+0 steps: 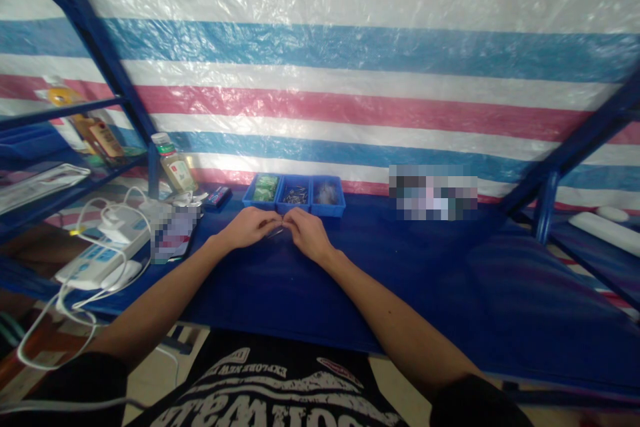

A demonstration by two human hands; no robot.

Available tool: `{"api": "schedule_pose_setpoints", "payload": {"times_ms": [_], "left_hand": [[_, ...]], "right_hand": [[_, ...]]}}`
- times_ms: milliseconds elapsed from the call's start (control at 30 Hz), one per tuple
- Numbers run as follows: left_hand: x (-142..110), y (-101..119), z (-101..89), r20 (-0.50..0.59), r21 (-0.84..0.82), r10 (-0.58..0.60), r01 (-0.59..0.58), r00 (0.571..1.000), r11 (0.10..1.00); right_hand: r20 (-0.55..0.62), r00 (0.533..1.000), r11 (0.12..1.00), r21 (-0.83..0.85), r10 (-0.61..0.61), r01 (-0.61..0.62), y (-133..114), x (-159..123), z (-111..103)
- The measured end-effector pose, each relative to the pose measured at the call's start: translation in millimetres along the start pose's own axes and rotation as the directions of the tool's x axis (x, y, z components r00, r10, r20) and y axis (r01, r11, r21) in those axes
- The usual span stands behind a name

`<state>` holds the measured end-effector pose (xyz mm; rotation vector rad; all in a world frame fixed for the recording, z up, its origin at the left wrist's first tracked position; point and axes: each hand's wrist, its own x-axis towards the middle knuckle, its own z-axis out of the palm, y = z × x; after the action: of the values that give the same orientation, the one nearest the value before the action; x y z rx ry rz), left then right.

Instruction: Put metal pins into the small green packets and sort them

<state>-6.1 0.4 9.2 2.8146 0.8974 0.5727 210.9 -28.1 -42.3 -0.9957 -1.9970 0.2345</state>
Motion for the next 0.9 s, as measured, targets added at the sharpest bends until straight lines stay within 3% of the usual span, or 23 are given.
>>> {"api": "schedule_pose_setpoints", "payload": {"times_ms": [633,767,900], "left_hand": [[2,-4,-2.1,-0.072,-0.011,-0.142,0.141,0.987,0.99],[2,-6,-2.9,-0.078,-0.006,-0.16,0.16,0.984,0.987],[2,-9,-1.5,-0.015,0.002,-0.134,0.134,0.991,0.991]], "right_hand": [[-0.088,0.996,0.999,-0.036,0.022,-0.025,-5,1,-4],[-0.16,0.987,0.997,-0.069,0.026,-0.038,-4,2,-6],[-0.296,0.952,0.985,-0.128,0.077,-0.119,2,6,-11]]}}
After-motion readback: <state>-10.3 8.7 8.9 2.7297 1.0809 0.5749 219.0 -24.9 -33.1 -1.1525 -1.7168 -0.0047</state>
